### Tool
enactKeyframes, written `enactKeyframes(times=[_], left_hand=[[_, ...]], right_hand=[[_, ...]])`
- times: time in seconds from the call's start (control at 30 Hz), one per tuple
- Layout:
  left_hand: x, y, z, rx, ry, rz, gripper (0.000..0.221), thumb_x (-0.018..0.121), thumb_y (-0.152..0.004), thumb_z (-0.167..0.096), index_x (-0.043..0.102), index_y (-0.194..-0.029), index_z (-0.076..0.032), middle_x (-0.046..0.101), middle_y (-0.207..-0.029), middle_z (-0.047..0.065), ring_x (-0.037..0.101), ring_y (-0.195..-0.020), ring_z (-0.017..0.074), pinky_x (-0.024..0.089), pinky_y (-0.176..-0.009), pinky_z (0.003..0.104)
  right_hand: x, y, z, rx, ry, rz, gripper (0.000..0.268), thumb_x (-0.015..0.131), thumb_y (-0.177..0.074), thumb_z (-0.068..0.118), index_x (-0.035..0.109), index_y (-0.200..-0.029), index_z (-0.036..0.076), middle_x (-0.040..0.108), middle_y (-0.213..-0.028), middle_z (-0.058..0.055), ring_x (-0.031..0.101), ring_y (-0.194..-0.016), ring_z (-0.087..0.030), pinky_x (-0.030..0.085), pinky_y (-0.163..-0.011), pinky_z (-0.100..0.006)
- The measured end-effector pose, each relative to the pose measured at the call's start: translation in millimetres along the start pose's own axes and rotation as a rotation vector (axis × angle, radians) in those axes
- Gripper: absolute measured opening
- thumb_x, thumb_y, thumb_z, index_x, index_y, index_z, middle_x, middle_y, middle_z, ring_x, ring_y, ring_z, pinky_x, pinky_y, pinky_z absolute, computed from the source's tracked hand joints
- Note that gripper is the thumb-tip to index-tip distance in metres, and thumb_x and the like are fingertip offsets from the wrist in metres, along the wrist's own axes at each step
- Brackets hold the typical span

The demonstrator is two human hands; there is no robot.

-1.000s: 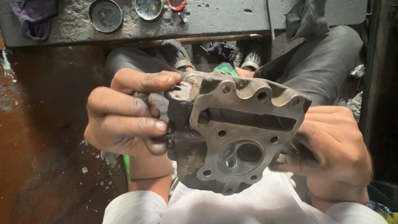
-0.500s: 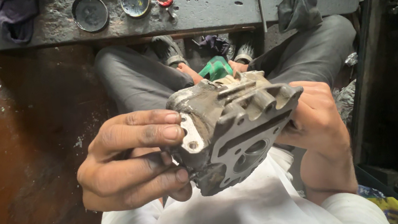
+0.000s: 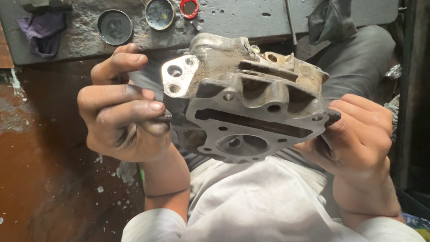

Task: The person cleans a cylinder head and its components by hand and with a cloth, wiping the metal surfaces and handling individual valves.

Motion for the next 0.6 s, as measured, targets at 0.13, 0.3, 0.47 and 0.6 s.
enactKeyframes(times=[0.13,0.3,0.47,0.6], left_hand=[[0,-2,0,-0.006,-0.024,-0.007,0.041,0.08,-0.087,-0.046,0.069,-0.082,-0.007,0.053,-0.087,0.002,0.068,-0.102,0.03,0.057,-0.096,0.048],[10,-8,-16,-0.045,-0.092,0.051,0.037,0.08,-0.09,-0.042,0.069,-0.085,-0.006,0.055,-0.09,0.003,0.069,-0.105,0.0282,0.055,-0.096,0.044],[22,-17,-31,-0.236,-0.227,0.225,0.02,0.08,-0.095,-0.018,0.07,-0.095,-0.002,0.062,-0.094,0.006,0.07,-0.108,0.0273,0.054,-0.091,0.034],[27,-18,19,-0.378,-0.231,0.367,0.011,0.078,-0.1,-0.004,0.07,-0.098,0.004,0.069,-0.096,0.008,0.072,-0.107,0.0212,0.055,-0.095,0.03]], right_hand=[[3,-1,-7,-0.057,0.003,-0.021,0.038,0.086,-0.087,0.016,0.055,-0.087,-0.006,0.058,-0.075,-0.014,0.059,-0.064,-0.032,0.044,-0.056,-0.038],[13,1,-14,0.022,0.026,-0.052,0.045,0.084,-0.087,0.031,0.063,-0.097,-0.007,0.057,-0.073,-0.011,0.059,-0.062,-0.029,0.043,-0.058,-0.039],[29,14,-29,0.177,-0.033,-0.01,0.047,0.09,-0.076,0.034,0.066,-0.097,0.0,0.053,-0.066,-0.01,0.054,-0.055,-0.028,0.041,-0.056,-0.041],[58,26,-46,0.323,-0.168,0.015,0.051,0.092,-0.073,0.028,0.064,-0.106,0.001,0.064,-0.08,-0.012,0.065,-0.067,-0.027,0.049,-0.063,-0.036]])
Point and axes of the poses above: each hand's wrist, its own y-axis away from the middle knuckle, its own x-axis out of the palm, z = x × y, the point moved 1 cm from there along -y, towards the middle knuckle
